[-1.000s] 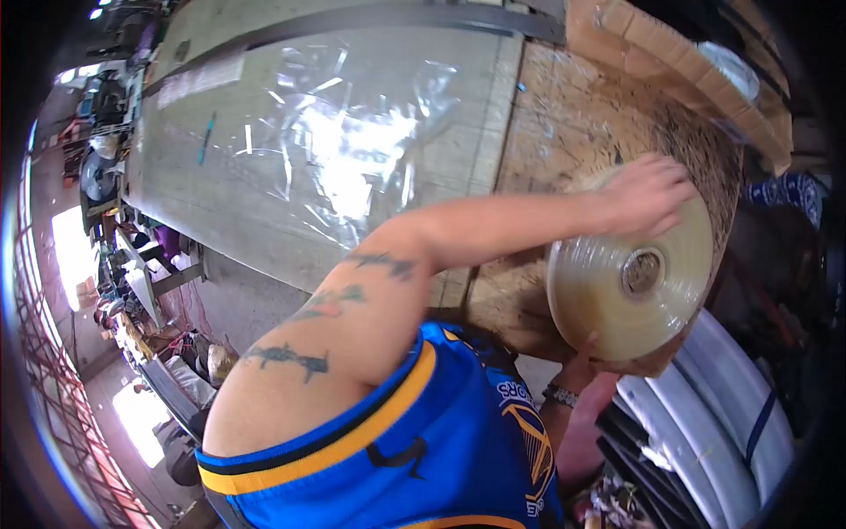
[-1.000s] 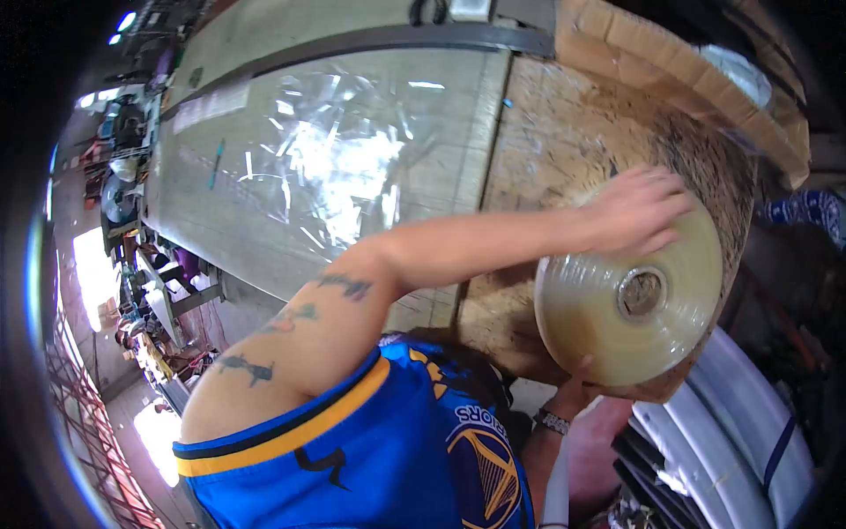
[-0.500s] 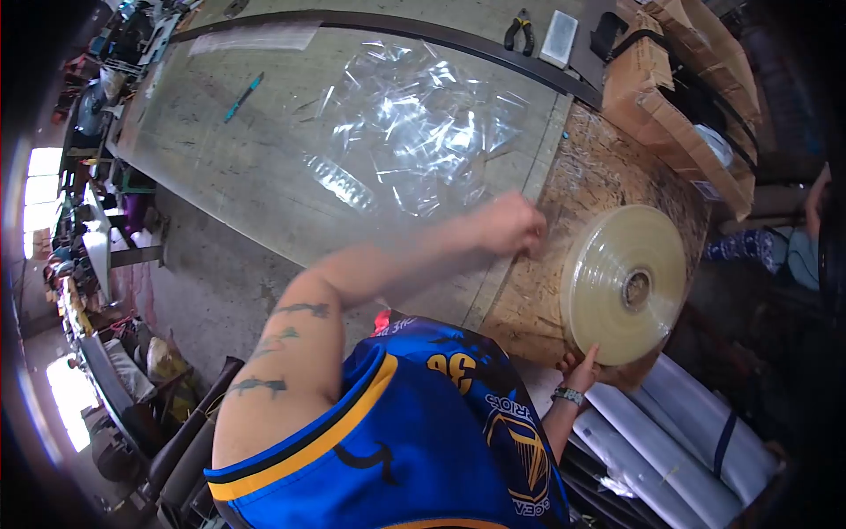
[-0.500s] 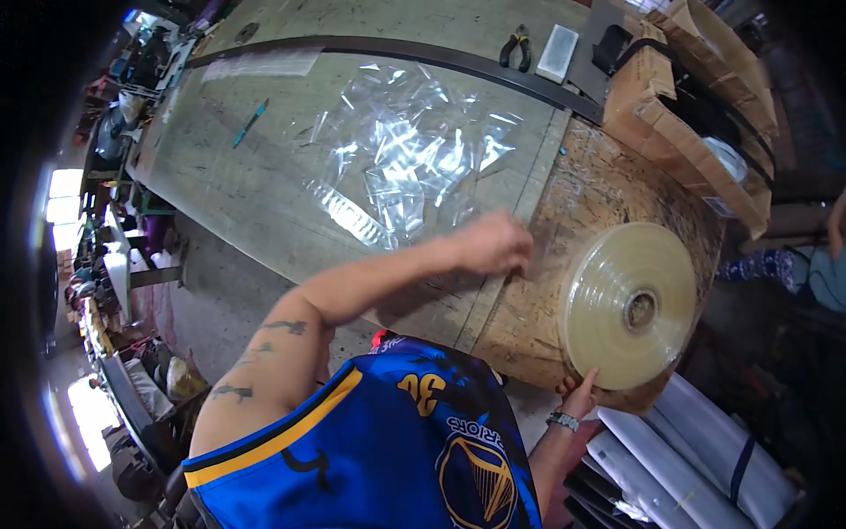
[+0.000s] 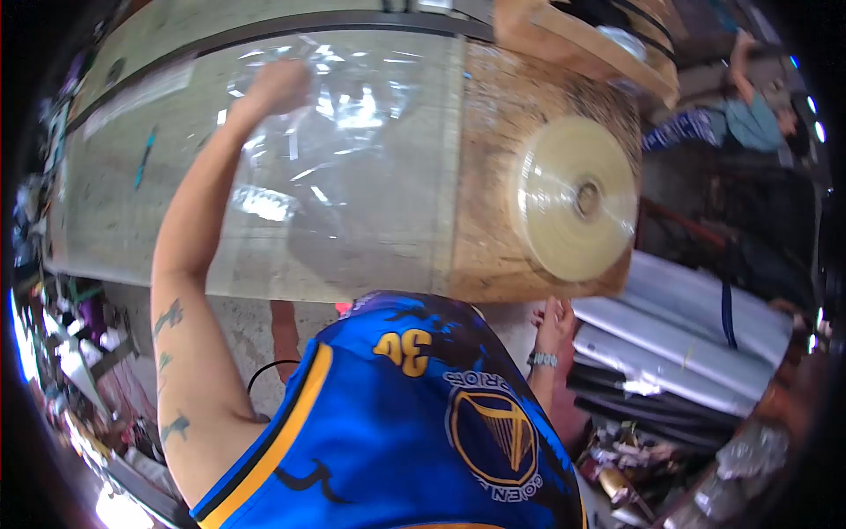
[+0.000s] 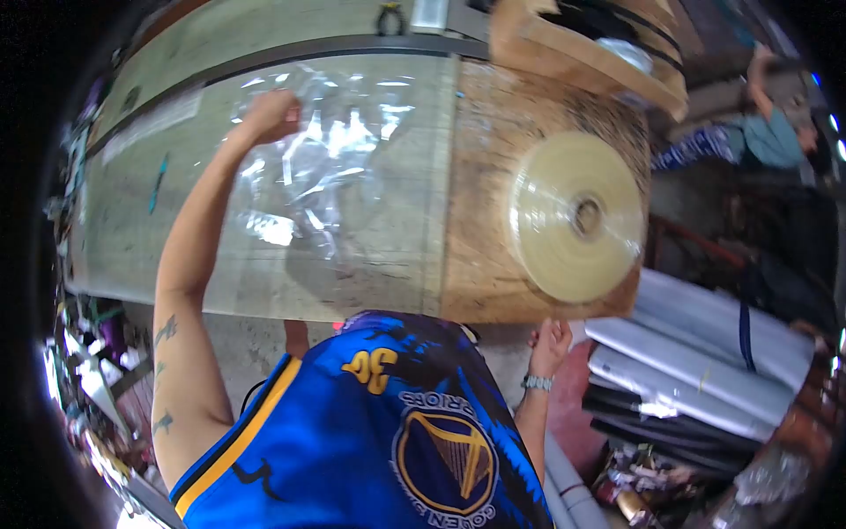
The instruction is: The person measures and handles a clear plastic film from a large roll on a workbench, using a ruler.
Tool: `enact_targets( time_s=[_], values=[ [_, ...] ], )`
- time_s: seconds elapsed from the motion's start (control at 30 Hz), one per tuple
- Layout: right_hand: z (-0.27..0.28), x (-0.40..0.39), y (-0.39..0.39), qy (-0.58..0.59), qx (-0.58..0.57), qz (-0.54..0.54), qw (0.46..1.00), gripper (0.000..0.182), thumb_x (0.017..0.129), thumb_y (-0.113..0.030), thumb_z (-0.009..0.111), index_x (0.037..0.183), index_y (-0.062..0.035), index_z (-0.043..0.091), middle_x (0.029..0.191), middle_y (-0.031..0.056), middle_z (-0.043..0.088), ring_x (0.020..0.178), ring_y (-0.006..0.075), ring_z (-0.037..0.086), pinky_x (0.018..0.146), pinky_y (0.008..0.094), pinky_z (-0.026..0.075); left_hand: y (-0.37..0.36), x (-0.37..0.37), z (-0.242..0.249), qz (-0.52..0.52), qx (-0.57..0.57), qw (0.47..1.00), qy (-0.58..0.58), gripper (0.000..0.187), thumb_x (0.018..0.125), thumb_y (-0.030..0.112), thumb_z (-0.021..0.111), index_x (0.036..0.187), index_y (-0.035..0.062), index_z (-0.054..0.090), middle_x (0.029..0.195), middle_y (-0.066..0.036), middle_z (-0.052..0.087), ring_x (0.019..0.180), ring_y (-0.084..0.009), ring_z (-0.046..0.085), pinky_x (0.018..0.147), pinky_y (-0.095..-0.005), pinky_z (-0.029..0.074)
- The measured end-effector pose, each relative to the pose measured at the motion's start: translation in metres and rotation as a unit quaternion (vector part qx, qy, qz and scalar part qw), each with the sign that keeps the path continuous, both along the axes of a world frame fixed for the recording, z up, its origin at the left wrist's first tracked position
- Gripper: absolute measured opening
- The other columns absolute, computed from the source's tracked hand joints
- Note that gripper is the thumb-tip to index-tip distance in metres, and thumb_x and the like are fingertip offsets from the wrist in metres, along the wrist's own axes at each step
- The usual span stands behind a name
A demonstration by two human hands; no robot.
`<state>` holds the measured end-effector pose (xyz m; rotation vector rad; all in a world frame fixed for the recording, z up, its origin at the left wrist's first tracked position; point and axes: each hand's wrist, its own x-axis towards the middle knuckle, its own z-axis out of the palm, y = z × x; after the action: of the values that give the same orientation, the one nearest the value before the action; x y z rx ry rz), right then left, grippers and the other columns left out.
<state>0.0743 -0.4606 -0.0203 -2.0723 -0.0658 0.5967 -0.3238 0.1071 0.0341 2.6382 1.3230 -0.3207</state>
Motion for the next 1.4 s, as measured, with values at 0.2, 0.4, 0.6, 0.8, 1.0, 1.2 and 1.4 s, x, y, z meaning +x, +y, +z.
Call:
enact_targets(
  time_s=[0.2,0.4,0.6,0.8,1.0,1.2,1.4],
  values=[
    [0.015,0.103,-0.008,-0.165,-0.029,0.086,0.982,0.058,0.095,-0.028,0.07,0.137,0.0021,0.043,0.12,0.0141,0.06,0.089,0.0177,0.064,0.075,0.0295,0.054,-0.056,0.015,0.048,0.06,0.186,0.981,0.01,0.053,0.076,0.014,0.075,0.126,0.003,0.06,0.127,-0.02,0.061,0.119,-0.0395,0.057,0.096,-0.051,0.047],
    [0.021,0.228,0.059,-0.238,-0.082,0.141,0.958,0.064,0.093,-0.038,0.07,0.134,0.0069,0.048,0.128,0.0207,0.059,0.114,0.0258,0.06,0.098,0.0348,0.048,-0.181,0.204,0.032,0.033,-0.003,0.96,-0.278,0.066,0.085,0.058,0.069,0.119,0.0008,0.067,0.115,-0.023,0.069,0.11,-0.0398,0.064,0.096,-0.0465,0.049],
    [0.003,0.302,0.159,-0.219,-0.121,0.249,0.936,0.081,0.089,-0.053,0.067,0.141,0.0059,0.046,0.14,0.026,0.053,0.134,0.0375,0.048,0.111,0.041,0.038,-0.269,0.371,-0.04,0.192,-0.019,0.972,-0.132,0.068,0.095,0.06,0.047,0.12,-0.0025,0.055,0.118,-0.018,0.061,0.109,-0.0283,0.061,0.092,-0.0437,0.047],
    [-0.027,0.326,0.156,-0.183,-0.083,0.307,0.93,0.071,0.093,-0.044,0.067,0.139,0.0066,0.049,0.136,0.0204,0.058,0.123,0.0289,0.056,0.107,0.0375,0.041,-0.254,0.38,-0.051,0.196,-0.046,0.963,-0.179,0.066,0.099,0.055,0.046,0.12,-0.007,0.051,0.112,-0.023,0.06,0.1,-0.0377,0.065,0.089,-0.0462,0.051],
    [-0.039,0.296,0.093,-0.152,-0.059,0.224,0.961,0.055,0.093,-0.039,0.071,0.129,0.0003,0.057,0.118,0.0157,0.066,0.107,0.0262,0.061,0.096,0.0384,0.047,-0.175,0.396,-0.082,-0.03,-0.042,0.968,-0.246,0.067,0.096,0.055,0.048,0.117,-0.0085,0.051,0.11,-0.03,0.064,0.093,-0.041,0.068,0.076,-0.0498,0.054],
    [-0.047,0.174,0.052,-0.145,-0.116,0.018,0.983,0.051,0.093,-0.035,0.072,0.123,0.0041,0.06,0.118,0.0158,0.067,0.1,0.024,0.064,0.091,0.0369,0.05,-0.085,0.472,-0.079,-0.277,-0.079,0.933,-0.214,0.076,0.094,0.066,0.045,0.127,-0.0014,0.051,0.099,-0.024,0.069,0.1,-0.042,0.067,0.087,-0.0517,0.053],
    [-0.028,0.045,0.082,-0.121,-0.067,-0.057,0.989,0.051,0.094,-0.032,0.072,0.122,0.0079,0.057,0.12,0.0171,0.064,0.108,0.0231,0.06,0.094,0.0367,0.048,-0.068,0.559,-0.044,-0.457,-0.098,0.871,-0.153,0.082,0.093,0.07,0.044,0.14,0.0032,0.048,0.111,-0.024,0.067,0.115,-0.0408,0.061,0.098,-0.0496,0.048]
  ],
)
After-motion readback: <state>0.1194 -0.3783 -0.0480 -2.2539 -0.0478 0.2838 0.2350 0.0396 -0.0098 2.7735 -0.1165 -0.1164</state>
